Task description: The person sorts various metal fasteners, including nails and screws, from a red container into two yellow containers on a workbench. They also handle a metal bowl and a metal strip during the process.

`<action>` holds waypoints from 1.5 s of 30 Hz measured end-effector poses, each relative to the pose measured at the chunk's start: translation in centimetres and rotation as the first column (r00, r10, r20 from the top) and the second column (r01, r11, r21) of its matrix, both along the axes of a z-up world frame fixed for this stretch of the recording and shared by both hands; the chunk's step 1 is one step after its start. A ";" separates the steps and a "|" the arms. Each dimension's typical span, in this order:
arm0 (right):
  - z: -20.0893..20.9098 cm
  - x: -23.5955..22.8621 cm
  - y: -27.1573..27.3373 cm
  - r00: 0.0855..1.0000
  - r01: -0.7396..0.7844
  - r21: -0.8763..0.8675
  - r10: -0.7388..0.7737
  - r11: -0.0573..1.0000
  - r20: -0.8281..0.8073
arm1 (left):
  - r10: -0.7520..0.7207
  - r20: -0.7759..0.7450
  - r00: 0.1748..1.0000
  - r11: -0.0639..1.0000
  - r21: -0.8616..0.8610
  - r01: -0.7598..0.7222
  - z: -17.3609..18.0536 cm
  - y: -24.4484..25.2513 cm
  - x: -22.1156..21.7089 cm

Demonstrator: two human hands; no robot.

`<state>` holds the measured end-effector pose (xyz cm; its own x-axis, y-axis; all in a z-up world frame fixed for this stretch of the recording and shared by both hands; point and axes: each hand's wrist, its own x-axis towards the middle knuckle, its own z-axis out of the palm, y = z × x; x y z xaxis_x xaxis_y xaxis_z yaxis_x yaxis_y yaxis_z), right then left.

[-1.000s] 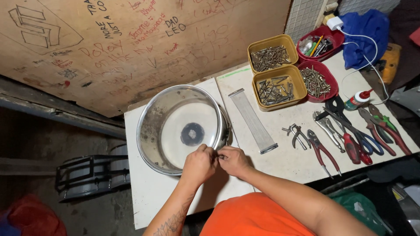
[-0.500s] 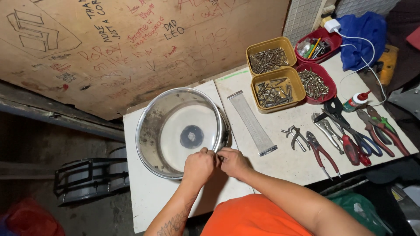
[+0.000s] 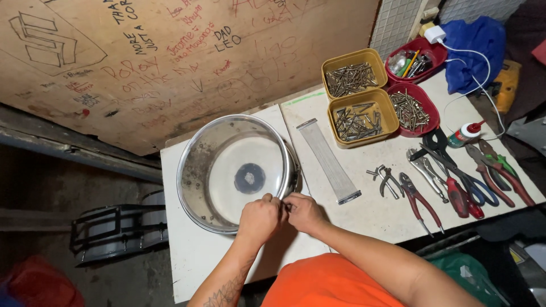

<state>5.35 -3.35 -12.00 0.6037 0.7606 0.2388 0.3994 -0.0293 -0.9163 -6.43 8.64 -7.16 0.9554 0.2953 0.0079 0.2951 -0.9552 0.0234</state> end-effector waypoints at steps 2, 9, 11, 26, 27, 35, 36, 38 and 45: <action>-1.2 -0.2 0.4 1.000 -0.015 0.007 0.015 1.000 -0.009 | -0.006 0.009 1.000 1.000 -0.011 0.006 -0.5 0.3 -0.1; -6.6 -0.1 1.0 0.996 -0.078 0.086 0.081 0.993 -0.031 | -0.010 0.011 1.000 0.996 -0.092 0.011 0.0 0.1 0.3; -2.1 -0.1 -0.1 0.997 -0.075 0.088 0.077 0.993 -0.020 | -0.001 0.000 1.000 0.997 -0.074 0.001 -0.3 -0.2 0.0; -2.5 2.8 -6.3 0.981 0.042 -0.333 -0.101 0.942 -0.163 | 0.107 0.348 0.931 0.862 -0.499 0.088 -1.7 -5.1 2.3; -3.0 3.2 -6.8 0.975 0.051 -0.368 -0.127 0.928 -0.184 | 0.095 0.414 0.905 0.841 -0.520 0.150 -1.9 -5.7 2.8; -2.8 7.3 -11.0 0.992 0.041 -0.429 -0.089 0.903 -0.094 | 0.161 0.275 0.948 0.754 -0.654 0.062 -2.9 -9.3 7.3; -4.0 7.8 -11.4 0.995 0.055 -0.263 -0.075 0.963 -0.068 | 0.186 0.249 0.950 0.732 -0.680 0.035 -3.2 -9.7 7.9; -4.5 9.2 -12.2 0.990 0.074 -0.261 -0.102 0.963 -0.095 | 0.216 0.210 0.954 0.708 -0.706 -0.004 -3.5 -10.1 9.5; -7.1 15.0 -15.2 0.963 0.183 -0.349 -0.239 0.919 -0.126 | 0.326 0.096 0.940 0.605 -0.785 -0.130 -3.4 -11.3 14.3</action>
